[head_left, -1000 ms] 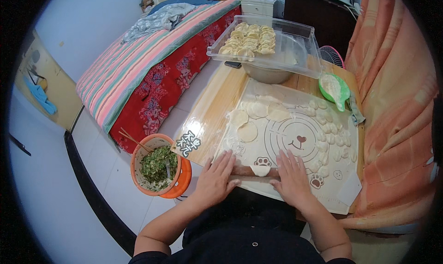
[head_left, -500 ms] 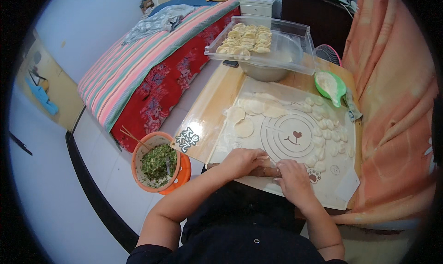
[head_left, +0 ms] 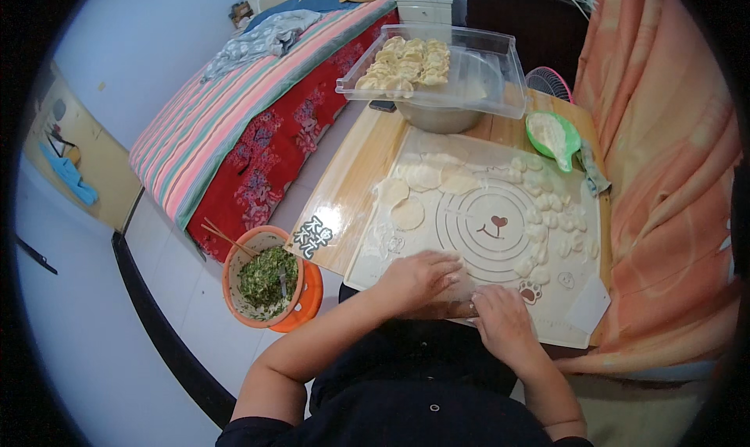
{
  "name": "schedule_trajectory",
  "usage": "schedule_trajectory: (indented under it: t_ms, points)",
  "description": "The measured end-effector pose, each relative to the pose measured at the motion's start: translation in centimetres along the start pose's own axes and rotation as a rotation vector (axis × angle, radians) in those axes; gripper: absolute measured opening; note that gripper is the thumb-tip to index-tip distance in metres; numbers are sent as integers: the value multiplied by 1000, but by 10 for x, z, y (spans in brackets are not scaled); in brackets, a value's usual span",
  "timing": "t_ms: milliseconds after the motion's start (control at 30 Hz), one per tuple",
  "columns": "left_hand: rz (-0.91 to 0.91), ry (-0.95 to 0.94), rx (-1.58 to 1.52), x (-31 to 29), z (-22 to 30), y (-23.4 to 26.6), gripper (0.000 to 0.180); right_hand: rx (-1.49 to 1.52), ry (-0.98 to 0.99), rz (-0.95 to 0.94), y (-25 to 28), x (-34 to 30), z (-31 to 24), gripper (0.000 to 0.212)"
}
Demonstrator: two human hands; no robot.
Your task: The person repeatedly rolls small dough balls into flat circular wrappers using a rolling pin on a silicone mat. They pick up each dough ball, flatten it, and place the finished wrapper aside on the mat. A bowl of filling and a container of finished dumplings are visible nearby.
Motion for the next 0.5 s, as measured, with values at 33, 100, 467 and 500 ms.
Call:
schedule_trajectory:
  t_ms: [33, 100, 467, 500]
  points:
    - [-37, -173, 44, 7, -5, 9, 35, -16, 10, -9, -1, -2, 0, 40]
    - [-265, -305, -44, 11, -23, 6, 38, 22, 9, -22, 0, -2, -3, 40]
    - [-147, -26, 376, -75, -46, 34, 48, 119, -38, -51, 7, -8, -4, 42]
    - [-114, 22, 341, -77, -39, 33, 46, 124, -46, -47, 9, -8, -5, 42]
Point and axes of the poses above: each hand's wrist, its own x-axis towards the middle knuckle, its own y-axis out of the back of the hand, z = x × y, the point moved 1 cm from there along x, towards the middle knuckle, and after that the axes turned 13 degrees about -y, right-handed, at the moved point
